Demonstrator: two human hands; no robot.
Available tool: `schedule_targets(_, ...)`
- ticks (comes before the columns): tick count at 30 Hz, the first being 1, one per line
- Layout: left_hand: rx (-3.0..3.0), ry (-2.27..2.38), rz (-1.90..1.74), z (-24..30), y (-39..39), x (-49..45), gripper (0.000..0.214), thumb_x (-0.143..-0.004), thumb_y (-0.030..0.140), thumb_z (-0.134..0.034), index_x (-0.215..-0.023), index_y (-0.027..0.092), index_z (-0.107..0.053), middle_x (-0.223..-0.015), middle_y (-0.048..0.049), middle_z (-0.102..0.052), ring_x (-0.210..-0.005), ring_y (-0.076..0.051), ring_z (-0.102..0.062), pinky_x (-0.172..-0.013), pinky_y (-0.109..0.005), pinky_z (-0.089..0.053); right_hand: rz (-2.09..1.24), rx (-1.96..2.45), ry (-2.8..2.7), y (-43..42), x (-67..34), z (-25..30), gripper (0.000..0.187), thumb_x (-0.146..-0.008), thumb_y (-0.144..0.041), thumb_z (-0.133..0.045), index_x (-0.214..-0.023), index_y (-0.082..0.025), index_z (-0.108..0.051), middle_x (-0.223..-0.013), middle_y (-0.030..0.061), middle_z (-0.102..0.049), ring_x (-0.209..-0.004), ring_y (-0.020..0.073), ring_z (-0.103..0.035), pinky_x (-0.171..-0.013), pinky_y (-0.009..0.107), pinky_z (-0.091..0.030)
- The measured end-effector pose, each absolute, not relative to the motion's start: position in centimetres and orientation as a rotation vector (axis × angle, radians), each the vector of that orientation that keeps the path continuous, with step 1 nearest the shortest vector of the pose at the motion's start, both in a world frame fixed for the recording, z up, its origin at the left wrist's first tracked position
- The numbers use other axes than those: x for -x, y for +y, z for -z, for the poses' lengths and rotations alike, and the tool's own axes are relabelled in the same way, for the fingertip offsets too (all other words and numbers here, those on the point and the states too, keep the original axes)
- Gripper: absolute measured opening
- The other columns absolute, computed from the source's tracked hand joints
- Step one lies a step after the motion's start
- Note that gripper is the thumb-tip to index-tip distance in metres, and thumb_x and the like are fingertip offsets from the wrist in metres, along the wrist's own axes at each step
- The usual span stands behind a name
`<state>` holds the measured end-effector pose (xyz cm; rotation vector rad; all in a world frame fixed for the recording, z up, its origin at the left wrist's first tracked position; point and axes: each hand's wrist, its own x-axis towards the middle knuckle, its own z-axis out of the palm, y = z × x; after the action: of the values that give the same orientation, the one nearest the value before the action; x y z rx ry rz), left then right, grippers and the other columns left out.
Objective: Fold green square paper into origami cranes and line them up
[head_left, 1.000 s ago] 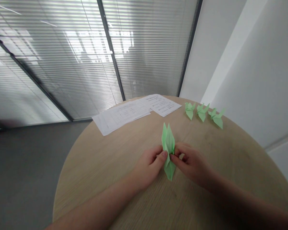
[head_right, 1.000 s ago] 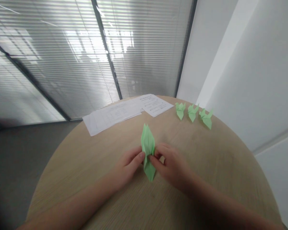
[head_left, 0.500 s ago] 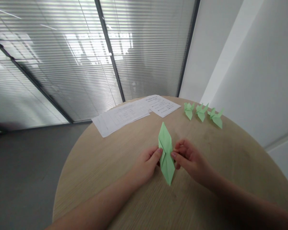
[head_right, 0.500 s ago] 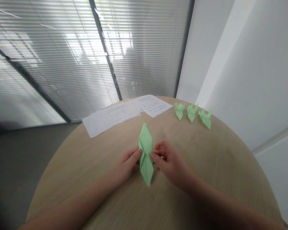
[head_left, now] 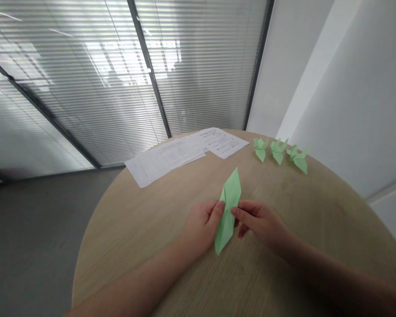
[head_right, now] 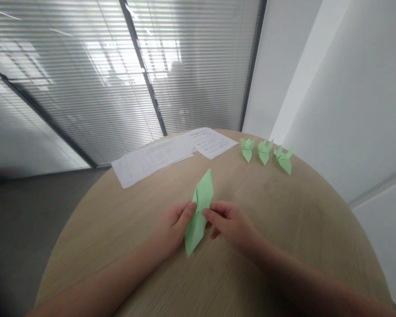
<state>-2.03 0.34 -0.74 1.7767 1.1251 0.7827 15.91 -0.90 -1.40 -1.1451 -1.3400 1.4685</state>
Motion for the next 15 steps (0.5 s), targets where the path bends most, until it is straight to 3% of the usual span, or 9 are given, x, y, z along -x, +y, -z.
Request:
schedule_targets(8, -2.028, 1.209, -0.777, 0.3, 0.7, 2.1, 0.047, -0.098, 0.043, -0.044, -0.059, 0.018, -0.051, -0.058, 0.0014, -0.051, -0.058, -0.013, -0.046, -0.056, -0.028, -0.030, -1.412, 1.184, -1.415, -0.5, -16.5, 2.0, 0.046, -0.081, -0.063, -0.066, -0.072, -0.017, -0.064, -0.065, 0.0008, -0.059, -0.059, 0.0151, -0.058, -0.055, 0.027, -0.052)
schedule_targets(12, -1.763, 1.069, -0.798, 0.8, 1.3, 2.2, 0.034, -0.091, 0.043, -0.056, -0.074, 0.017, -0.068, -0.067, -0.0009, -0.060, -0.062, -0.014, -0.052, -0.058, -0.026, -0.038, -1.328, 1.167, -1.470, -0.5, -16.8, 2.3, 0.046, -0.087, -0.062, -0.060, -0.076, -0.017, -0.065, -0.066, 0.0003, -0.055, -0.061, 0.0147, -0.052, -0.057, 0.026, -0.046)
schedule_targets(15, -1.544, 1.049, -0.735, 1.0, 1.5, 2.2, 0.033, -0.084, 0.046, -0.063, -0.077, 0.015, -0.072, -0.064, -0.0013, -0.061, -0.058, -0.014, -0.053, -0.056, -0.025, -0.041, -1.271, 1.148, -1.536, -0.6, -16.9, 2.0, 0.044, -0.090, -0.059, -0.056, -0.081, -0.018, -0.067, -0.071, 0.0017, -0.057, -0.067, 0.0167, -0.051, -0.061, 0.028, -0.044)
